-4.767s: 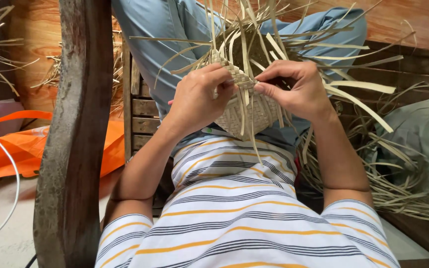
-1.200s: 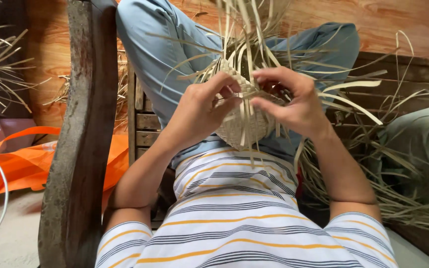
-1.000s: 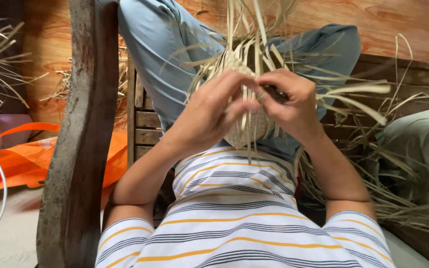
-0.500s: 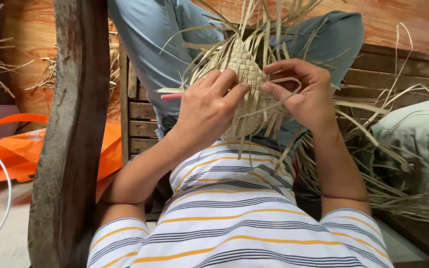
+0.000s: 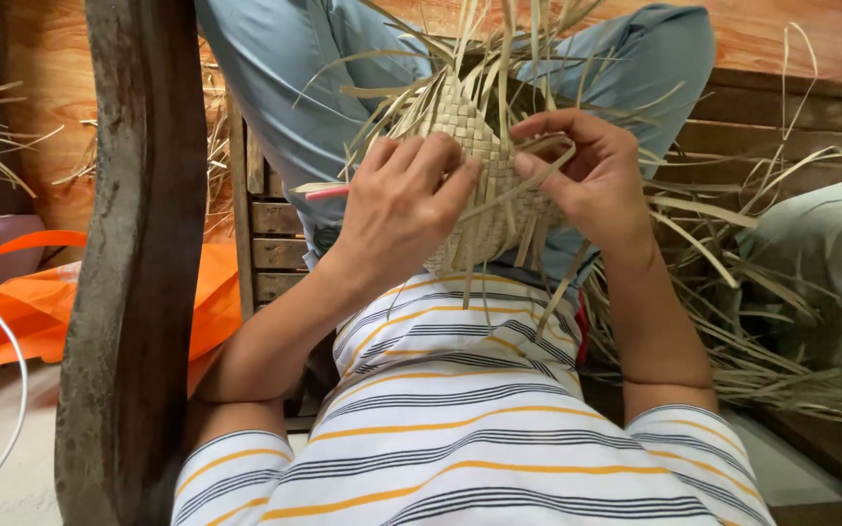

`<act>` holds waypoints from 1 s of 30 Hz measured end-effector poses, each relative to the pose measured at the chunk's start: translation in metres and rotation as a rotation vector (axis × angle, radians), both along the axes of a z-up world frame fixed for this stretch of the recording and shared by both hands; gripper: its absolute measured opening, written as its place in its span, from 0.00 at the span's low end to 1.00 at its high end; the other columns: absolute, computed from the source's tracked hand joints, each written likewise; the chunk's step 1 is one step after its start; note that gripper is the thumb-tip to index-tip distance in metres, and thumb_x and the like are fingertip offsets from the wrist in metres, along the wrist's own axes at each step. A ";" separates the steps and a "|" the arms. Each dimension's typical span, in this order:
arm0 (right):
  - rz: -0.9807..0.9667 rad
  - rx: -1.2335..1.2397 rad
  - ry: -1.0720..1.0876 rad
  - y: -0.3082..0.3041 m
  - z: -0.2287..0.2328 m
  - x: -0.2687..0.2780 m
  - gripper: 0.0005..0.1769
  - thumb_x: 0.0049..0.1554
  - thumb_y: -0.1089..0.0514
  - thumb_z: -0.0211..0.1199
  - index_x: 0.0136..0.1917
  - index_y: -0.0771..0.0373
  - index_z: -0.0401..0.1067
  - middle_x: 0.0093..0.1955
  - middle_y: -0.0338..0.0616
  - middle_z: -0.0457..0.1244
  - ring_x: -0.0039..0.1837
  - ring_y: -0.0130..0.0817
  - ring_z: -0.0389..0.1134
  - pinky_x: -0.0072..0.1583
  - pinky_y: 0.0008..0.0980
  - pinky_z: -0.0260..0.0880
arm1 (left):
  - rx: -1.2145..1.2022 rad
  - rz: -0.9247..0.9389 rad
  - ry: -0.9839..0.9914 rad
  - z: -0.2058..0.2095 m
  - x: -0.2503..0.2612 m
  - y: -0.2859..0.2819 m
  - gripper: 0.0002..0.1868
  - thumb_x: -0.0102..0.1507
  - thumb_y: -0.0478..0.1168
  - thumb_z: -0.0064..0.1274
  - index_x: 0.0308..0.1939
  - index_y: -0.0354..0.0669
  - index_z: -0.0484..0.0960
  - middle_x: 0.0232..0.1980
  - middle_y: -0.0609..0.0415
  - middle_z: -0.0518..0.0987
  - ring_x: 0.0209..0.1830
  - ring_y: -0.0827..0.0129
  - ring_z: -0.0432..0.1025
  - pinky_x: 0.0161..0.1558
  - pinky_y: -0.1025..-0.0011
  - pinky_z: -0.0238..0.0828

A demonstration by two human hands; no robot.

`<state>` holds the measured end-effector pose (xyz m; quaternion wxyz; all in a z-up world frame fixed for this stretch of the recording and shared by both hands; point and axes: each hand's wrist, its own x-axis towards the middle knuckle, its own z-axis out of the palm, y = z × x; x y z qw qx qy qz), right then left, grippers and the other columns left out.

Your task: Weaving a container from dried plant fibers using hands and a small guiding tool

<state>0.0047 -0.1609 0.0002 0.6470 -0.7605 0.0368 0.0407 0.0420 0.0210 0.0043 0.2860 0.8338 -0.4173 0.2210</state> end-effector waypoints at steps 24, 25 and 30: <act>-0.016 -0.062 -0.030 0.004 -0.001 0.002 0.19 0.45 0.70 0.62 0.50 0.70 0.61 0.35 0.49 0.59 0.39 0.28 0.65 0.41 0.25 0.67 | -0.057 -0.012 -0.259 0.002 0.001 -0.009 0.08 0.51 0.27 0.41 0.18 0.39 0.69 0.24 0.50 0.62 0.22 0.64 0.58 0.26 0.73 0.55; -0.018 -0.062 -0.030 0.003 -0.002 0.002 0.19 0.45 0.70 0.62 0.50 0.70 0.61 0.35 0.49 0.59 0.39 0.28 0.65 0.41 0.25 0.67 | -0.057 -0.014 -0.259 0.001 0.002 -0.009 0.08 0.51 0.27 0.41 0.18 0.39 0.69 0.24 0.50 0.62 0.22 0.64 0.58 0.26 0.73 0.55; -0.085 -0.127 -0.016 0.011 0.005 0.000 0.17 0.44 0.70 0.63 0.47 0.63 0.63 0.46 0.41 0.60 0.42 0.22 0.62 0.42 0.15 0.64 | -0.020 -0.117 -0.128 0.001 0.005 -0.003 0.06 0.56 0.28 0.43 0.24 0.34 0.70 0.31 0.51 0.67 0.26 0.66 0.60 0.28 0.73 0.59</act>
